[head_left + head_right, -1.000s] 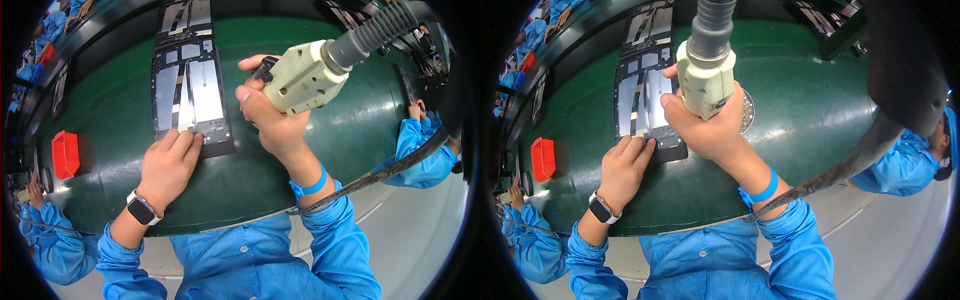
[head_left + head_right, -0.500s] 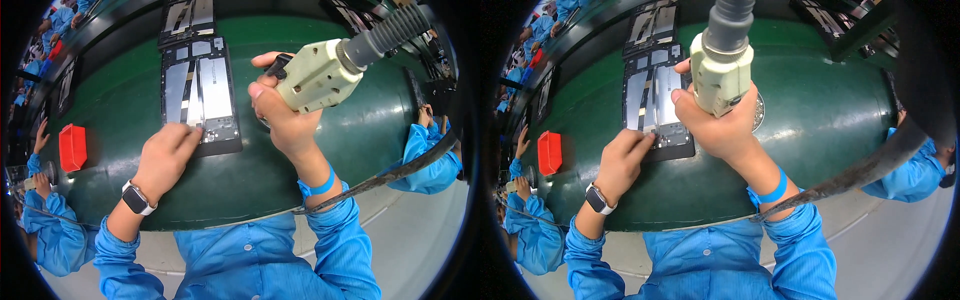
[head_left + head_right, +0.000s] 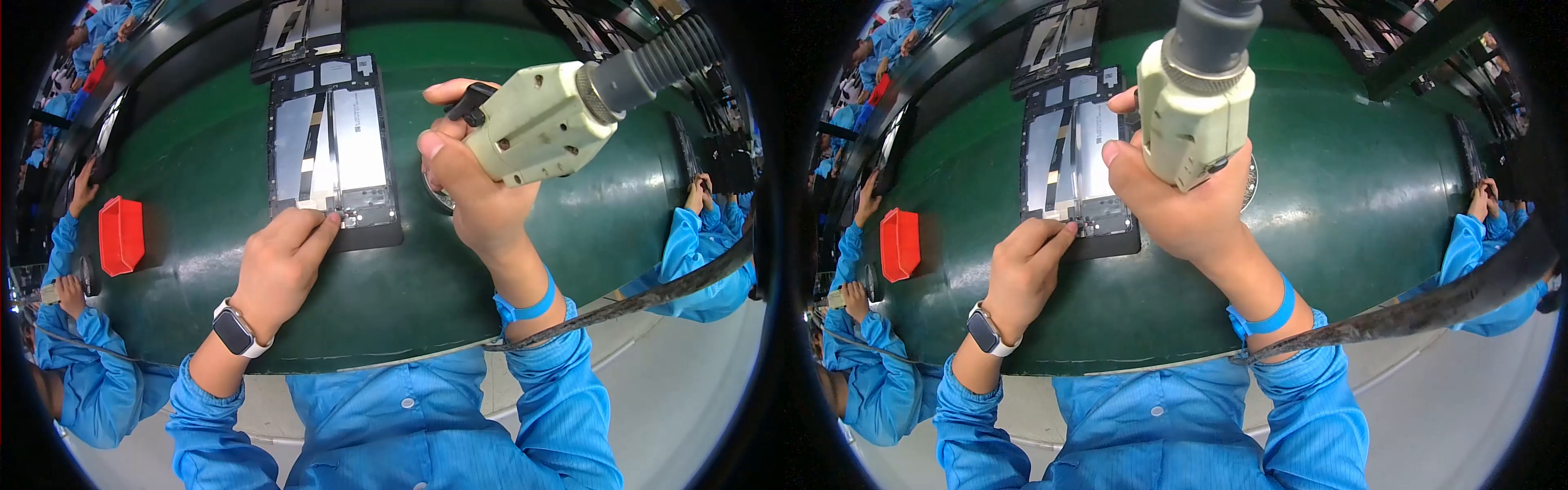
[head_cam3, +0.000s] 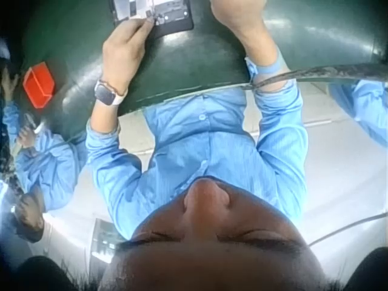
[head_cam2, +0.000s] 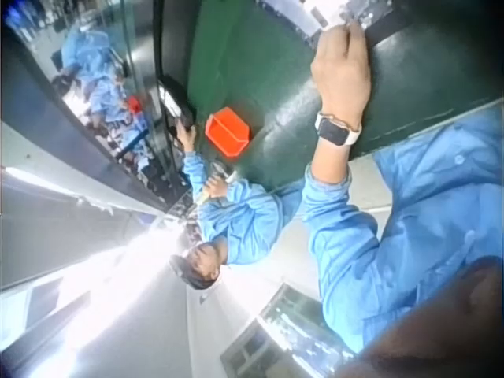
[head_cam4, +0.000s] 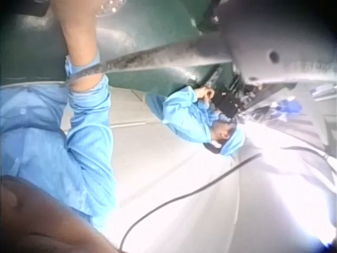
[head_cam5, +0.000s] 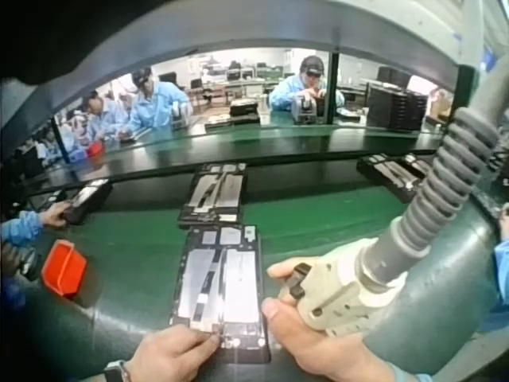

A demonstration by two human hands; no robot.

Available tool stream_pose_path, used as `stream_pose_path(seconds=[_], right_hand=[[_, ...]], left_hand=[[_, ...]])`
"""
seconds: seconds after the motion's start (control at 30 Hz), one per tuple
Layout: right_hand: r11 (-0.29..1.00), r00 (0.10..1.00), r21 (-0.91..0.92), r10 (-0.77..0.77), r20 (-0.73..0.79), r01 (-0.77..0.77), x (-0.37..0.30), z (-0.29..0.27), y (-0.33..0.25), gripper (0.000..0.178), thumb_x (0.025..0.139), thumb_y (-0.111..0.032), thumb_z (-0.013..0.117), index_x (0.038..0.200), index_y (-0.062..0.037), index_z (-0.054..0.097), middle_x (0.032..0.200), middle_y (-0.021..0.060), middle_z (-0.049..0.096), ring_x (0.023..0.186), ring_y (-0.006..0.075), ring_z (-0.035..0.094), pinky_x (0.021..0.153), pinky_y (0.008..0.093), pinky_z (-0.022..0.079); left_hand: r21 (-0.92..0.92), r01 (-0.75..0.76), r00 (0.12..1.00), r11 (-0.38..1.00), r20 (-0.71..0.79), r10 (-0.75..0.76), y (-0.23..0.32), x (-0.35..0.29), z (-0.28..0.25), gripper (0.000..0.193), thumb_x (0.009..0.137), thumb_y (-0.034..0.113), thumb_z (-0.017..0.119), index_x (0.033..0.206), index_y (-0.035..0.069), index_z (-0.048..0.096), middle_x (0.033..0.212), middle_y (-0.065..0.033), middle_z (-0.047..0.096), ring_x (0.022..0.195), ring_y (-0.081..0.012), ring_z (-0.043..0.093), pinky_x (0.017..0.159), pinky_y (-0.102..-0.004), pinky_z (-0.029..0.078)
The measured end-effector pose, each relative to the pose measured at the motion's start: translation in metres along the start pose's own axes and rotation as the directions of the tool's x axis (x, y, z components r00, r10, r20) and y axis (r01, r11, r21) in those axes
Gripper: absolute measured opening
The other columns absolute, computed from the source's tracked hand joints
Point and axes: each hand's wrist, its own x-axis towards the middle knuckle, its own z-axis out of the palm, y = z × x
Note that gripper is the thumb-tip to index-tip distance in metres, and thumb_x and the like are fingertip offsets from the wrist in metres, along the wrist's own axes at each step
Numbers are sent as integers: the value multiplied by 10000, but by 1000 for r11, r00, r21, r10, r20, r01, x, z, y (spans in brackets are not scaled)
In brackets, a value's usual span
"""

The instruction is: The person assembles parts of an electronic device by hand, taking internal components from a container of parts and attaching them to an electronics chassis and a tablet screen, using an electric screwdriver and a stylus or probe to secure the components.

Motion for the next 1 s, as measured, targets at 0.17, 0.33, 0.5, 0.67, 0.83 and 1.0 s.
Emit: stream_pose_path(seconds=[0.17,0.33,0.5,0.67,0.83,1.0], right_hand=[[1000,1000,7,1,2,-1,-1,-1,-2,327,830,53,650,1150,56,586,695,10,563,563,75,514,489,231,418],[1000,1000,15,2,-2,-2,-1,1,-3,327,829,53,654,1150,58,588,712,7,561,567,74,516,491,230,422],[1000,999,8,-26,32,26,-1,-1,-4,329,831,50,656,1153,57,585,704,7,560,572,73,520,492,227,424],[999,998,-11,-33,62,34,0,-2,-6,331,833,57,654,1155,61,580,704,8,560,572,73,521,496,224,427],[1000,999,-13,-23,34,23,0,-3,-8,336,827,70,654,1154,63,578,724,7,563,578,72,523,499,223,428],[1000,1000,-2,7,28,-7,-1,-3,-7,343,823,70,654,1157,61,577,732,1,557,582,69,521,504,221,426]], left_hand=[[72,-4,999,997,52,0,8,5,-1,312,755,-37,650,1063,-9,691,918,-87,608,795,-246,625,648,-348,542],[82,30,996,996,83,-36,12,5,-2,332,747,-66,629,1071,-16,684,939,-104,604,824,-270,631,677,-366,543],[102,75,986,992,143,-89,17,10,-4,314,758,-75,615,1059,-17,679,930,-112,585,841,-287,632,720,-376,546],[-92,205,979,975,30,-203,12,7,-6,263,799,-31,690,1062,-24,676,872,-116,577,709,-242,607,626,-337,507],[-235,574,803,785,-29,-596,1,-4,-13,456,708,149,884,1083,-14,683,734,-64,481,578,-165,468,513,-295,390],[67,288,957,955,-62,-284,0,-19,-1,708,604,442,900,1178,83,694,787,-45,486,577,-202,518,523,-325,470]])
